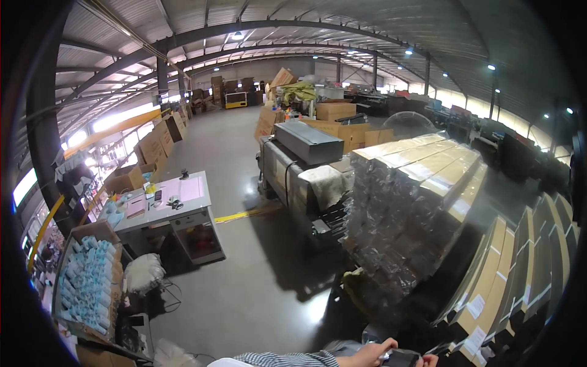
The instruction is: Picking up long wooden or composite boards and placing them into long plastic protective bags in a warehouse setting.
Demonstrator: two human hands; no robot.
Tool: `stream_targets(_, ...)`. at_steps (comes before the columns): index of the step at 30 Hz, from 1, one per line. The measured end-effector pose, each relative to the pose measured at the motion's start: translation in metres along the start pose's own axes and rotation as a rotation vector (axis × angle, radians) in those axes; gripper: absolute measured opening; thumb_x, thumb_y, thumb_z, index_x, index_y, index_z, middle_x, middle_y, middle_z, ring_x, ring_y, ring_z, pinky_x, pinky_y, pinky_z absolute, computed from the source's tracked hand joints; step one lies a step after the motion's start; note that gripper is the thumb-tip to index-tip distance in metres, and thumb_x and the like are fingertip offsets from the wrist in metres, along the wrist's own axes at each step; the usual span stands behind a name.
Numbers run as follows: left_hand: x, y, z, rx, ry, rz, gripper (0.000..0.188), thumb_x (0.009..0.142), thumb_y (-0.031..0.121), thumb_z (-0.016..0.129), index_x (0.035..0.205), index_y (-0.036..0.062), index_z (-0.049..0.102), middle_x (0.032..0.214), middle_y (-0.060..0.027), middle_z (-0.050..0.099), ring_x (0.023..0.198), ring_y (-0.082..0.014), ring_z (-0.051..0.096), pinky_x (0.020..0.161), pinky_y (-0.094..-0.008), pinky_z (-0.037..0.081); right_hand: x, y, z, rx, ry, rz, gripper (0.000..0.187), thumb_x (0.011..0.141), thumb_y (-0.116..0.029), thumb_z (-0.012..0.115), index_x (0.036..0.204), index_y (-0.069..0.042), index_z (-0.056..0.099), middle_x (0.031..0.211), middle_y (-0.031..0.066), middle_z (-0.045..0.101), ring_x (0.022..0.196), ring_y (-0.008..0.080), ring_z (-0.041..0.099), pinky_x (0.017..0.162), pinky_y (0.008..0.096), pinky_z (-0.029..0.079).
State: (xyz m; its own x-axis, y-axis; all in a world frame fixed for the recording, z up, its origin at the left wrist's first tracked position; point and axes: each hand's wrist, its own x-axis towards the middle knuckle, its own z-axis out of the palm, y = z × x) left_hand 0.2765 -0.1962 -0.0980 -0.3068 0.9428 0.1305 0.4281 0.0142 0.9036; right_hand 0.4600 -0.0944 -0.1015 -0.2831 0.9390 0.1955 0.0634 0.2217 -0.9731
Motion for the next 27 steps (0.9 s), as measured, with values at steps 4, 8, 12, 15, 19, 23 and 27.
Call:
stream_targets(4,0.007,-0.013,-0.011,-0.108,-0.09,0.095,0.02,0.083,0.005,0.058,0.102,0.0051,0.061,0.077,-0.0199,0.064,0.076,-0.0386,0.065,0.064,-0.0463,0.047,0.021,0.054,-0.002,-0.064,-0.118,0.133,0.014,0.094,-0.008,0.06,0.107,-0.001,0.057,0.097,0.0057,0.057,0.086,0.0137,0.055,0.077,0.027,0.047)
stream_targets(8,0.005,-0.023,-0.031,-0.04,-0.273,0.226,0.027,0.083,0.007,0.058,0.109,0.0069,0.066,0.084,-0.0191,0.069,0.074,-0.035,0.067,0.066,-0.0443,0.05,0.012,0.048,0.003,0.071,0.073,0.226,0.023,0.092,-0.003,0.057,0.114,0.002,0.056,0.102,0.0094,0.058,0.094,0.0198,0.056,0.083,0.0309,0.047)
stream_targets(12,0.014,-0.034,-0.021,0.053,-0.457,0.096,0.014,0.086,0.013,0.062,0.095,0.004,0.069,0.084,-0.0179,0.069,0.072,-0.0255,0.066,0.066,-0.0421,0.05,-0.02,0.058,0.009,0.069,0.08,0.109,0.044,0.093,-0.005,0.056,0.135,0.002,0.042,0.128,0.0179,0.052,0.116,0.0267,0.052,0.096,0.0381,0.045)
stream_targets(15,0.041,-0.011,-0.013,-0.267,-0.226,0.304,0.013,0.089,0.011,0.062,0.096,0.0026,0.068,0.081,-0.0105,0.068,0.067,-0.0154,0.059,0.061,-0.0326,0.047,-0.048,0.044,0.022,-0.142,-0.001,-0.327,0.05,0.092,-0.004,0.056,0.138,0.001,0.038,0.133,0.02,0.048,0.121,0.0269,0.05,0.099,0.0404,0.044)
stream_targets(19,0.066,0.119,-0.084,-1.151,-0.347,0.333,0.025,0.097,0.035,0.059,0.089,0.0118,0.055,0.07,0.0056,0.049,0.061,-0.0026,0.04,0.055,-0.0196,0.031,-0.053,0.03,0.049,-0.174,-0.08,-0.178,0.048,0.091,-0.006,0.059,0.135,0.001,0.042,0.128,0.0168,0.052,0.118,0.0247,0.052,0.098,0.0385,0.045)
stream_targets(23,0.083,0.171,-0.142,-1.319,-0.349,0.438,0.023,0.095,0.028,0.061,0.104,0.0069,0.055,0.082,-0.0035,0.058,0.061,-0.004,0.044,0.054,-0.0194,0.035,-0.025,0.028,0.09,-0.198,-0.169,-0.177,0.047,0.09,-0.007,0.062,0.132,0.0,0.045,0.123,0.0136,0.055,0.116,0.0225,0.053,0.098,0.0366,0.045)
stream_targets(27,0.119,0.151,-0.133,-1.146,-0.015,0.347,0.036,0.093,0.015,0.062,0.126,0.0032,0.053,0.098,-0.009,0.066,0.064,-0.0026,0.048,0.055,-0.0167,0.038,0.031,0.016,0.095,-0.21,-0.101,-0.186,0.045,0.088,-0.009,0.065,0.129,0.0,0.048,0.118,0.0104,0.058,0.113,0.0203,0.055,0.097,0.0348,0.046)
